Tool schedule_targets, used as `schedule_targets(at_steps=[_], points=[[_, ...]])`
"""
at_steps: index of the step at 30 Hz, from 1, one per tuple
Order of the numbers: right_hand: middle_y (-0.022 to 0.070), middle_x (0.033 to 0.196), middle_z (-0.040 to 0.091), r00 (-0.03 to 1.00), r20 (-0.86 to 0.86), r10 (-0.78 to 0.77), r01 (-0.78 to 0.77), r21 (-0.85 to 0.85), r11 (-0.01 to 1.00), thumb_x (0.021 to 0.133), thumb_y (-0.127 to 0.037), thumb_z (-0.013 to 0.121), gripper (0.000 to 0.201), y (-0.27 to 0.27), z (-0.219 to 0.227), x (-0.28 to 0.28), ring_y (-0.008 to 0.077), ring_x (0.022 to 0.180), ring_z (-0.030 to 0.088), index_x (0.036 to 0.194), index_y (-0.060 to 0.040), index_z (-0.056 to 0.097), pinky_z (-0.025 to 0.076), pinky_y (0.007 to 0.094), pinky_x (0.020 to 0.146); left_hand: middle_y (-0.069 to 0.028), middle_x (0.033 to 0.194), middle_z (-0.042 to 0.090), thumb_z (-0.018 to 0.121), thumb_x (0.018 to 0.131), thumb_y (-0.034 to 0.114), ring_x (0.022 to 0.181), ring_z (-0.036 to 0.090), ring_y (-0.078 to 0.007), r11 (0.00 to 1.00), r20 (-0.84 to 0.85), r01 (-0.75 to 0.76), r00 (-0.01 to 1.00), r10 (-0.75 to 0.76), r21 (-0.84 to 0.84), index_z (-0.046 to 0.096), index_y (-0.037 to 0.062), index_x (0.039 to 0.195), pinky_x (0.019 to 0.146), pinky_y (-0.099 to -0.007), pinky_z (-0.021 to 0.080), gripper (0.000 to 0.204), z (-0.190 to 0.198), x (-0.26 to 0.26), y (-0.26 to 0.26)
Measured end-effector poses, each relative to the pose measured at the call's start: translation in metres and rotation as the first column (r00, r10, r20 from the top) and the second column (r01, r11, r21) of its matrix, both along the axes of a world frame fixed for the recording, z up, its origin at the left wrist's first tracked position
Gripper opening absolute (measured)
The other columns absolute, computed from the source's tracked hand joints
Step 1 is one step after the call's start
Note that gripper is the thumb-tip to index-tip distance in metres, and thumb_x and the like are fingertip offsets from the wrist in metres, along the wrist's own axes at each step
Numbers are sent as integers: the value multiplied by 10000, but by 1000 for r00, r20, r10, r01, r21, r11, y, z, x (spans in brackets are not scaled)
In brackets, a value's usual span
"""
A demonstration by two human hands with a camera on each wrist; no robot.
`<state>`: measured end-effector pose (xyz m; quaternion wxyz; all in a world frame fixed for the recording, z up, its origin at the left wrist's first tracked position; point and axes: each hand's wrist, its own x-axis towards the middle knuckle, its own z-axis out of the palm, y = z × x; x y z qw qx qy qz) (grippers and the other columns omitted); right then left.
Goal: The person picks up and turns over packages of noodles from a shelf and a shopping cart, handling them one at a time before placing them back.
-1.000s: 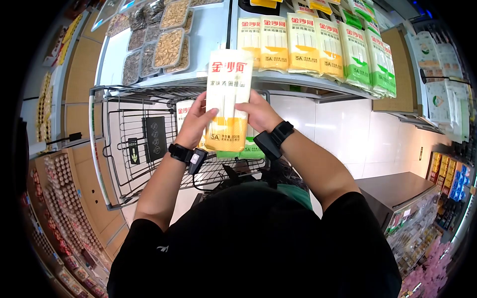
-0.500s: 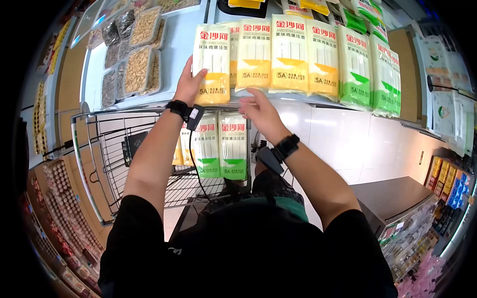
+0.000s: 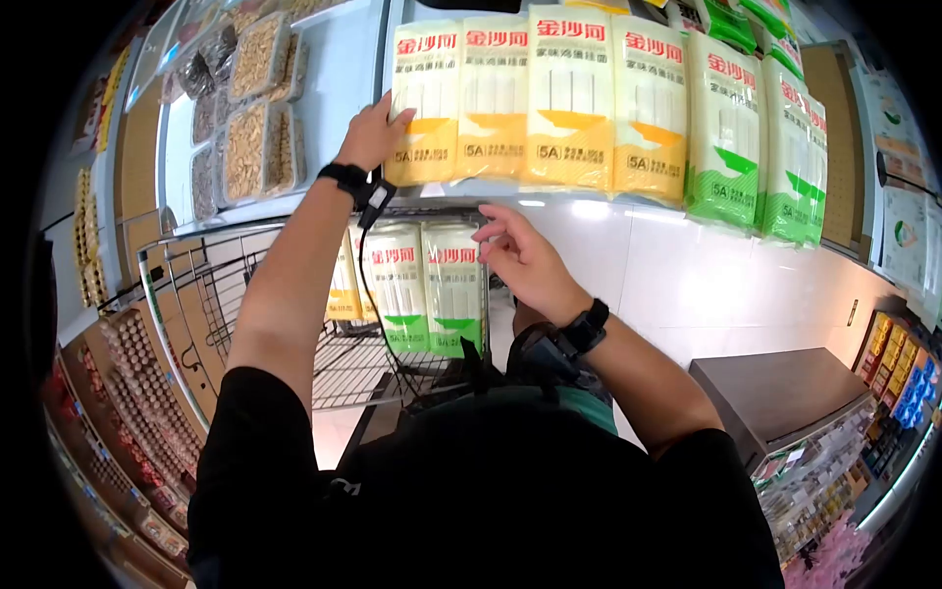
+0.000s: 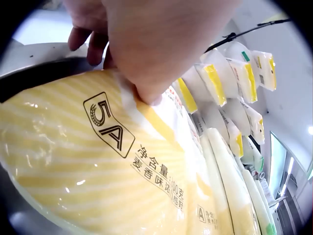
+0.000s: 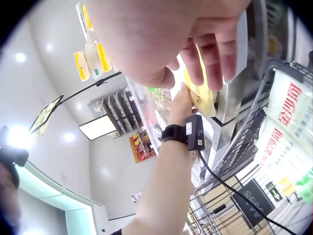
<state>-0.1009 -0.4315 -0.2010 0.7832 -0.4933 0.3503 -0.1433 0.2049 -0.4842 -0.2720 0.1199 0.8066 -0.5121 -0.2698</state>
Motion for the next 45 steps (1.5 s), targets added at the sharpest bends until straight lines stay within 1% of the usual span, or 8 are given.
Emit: schedule_targets(at_steps=[5, 10, 14, 17, 19, 22, 30, 45], points=[[65, 1028, 582, 990, -141, 29, -30, -4, 1000, 916, -91, 540, 407, 22, -38, 3, 118, 877, 565, 1303, -13, 443, 470, 240, 761, -242, 1092, 592, 561, 903, 388, 1004, 594, -364, 1000, -256, 15, 967, -21, -25, 453, 39, 1308, 870, -415, 482, 545, -1, 6, 4], [74, 1001, 609, 947, -317, 56, -14, 136, 991, 908, -181, 556, 409, 73, -93, 2, 151, 868, 583, 1256, 23, 487, 480, 270, 766, -238, 1107, 560, 605, 855, 164, 981, 563, -352, 784, -385, -427, 885, 261, -450, 460, -97, 1223, 911, -404, 443, 474, -19, -29, 94], [107, 1036, 629, 865, -483, 140, -33, 224, 974, 878, -308, 567, 512, 114, -109, 8, 183, 877, 607, 1256, 29, 489, 482, 294, 787, -276, 1269, 453, 635, 810, 135, 1189, 428, -390, 858, -15, -244, 964, 265, -451, 384, -86, 1286, 1043, -443, 313, 581, -27, -55, 215], [115, 1030, 642, 806, -564, 178, -174, 61, 983, 882, -322, 557, 506, 137, -126, 9, 195, 904, 621, 1250, 21, 500, 479, 303, 798, -302, 1346, 391, 684, 802, 273, 1256, 396, -368, 875, -247, -475, 863, 441, -95, 229, -93, 1390, 1057, -399, 314, 829, -94, -61, 295], [109, 1026, 652, 774, -600, 200, -193, 78, 978, 885, -319, 555, 482, 148, -124, 13, 207, 915, 632, 1243, 1, 515, 476, 305, 810, -308, 1363, 392, 711, 779, 389, 1235, 447, -349, 693, -590, -596, 409, 696, 405, 94, -105, 1430, 1016, -354, 376, 1024, -96, -62, 318], [102, 1026, 654, 793, -589, 157, -173, 29, 984, 891, -313, 549, 460, 162, -119, 15, 217, 887, 636, 1244, -21, 515, 476, 300, 809, -256, 1329, 446, 711, 803, 304, 1181, 490, -307, 741, -689, -540, 356, 631, 399, 101, -97, 1433, 929, -376, 446, 964, -115, -65, 336], [135, 1079, 645, 724, -669, 171, -314, -98, 945, 897, -341, 558, 435, 188, -99, 18, 274, 959, 635, 1230, -65, 517, 494, 348, 819, -232, 1013, 638, 747, 748, 241, 904, 641, -338, 887, -370, -432, 807, 461, 164, 446, -77, 1096, 796, -382, 503, 559, -75, -81, 325], [143, 971, 659, 846, -528, 71, -283, -333, 900, 890, -300, 592, 406, 142, 5, -34, 234, 902, 630, 1149, 10, 564, 494, 323, 813, -120, 1046, 638, 652, 834, 10, 917, 622, -200, 870, -750, -465, 515, 415, 162, 529, -38, 1175, 806, -304, 507, 366, -20, -57, 346]])
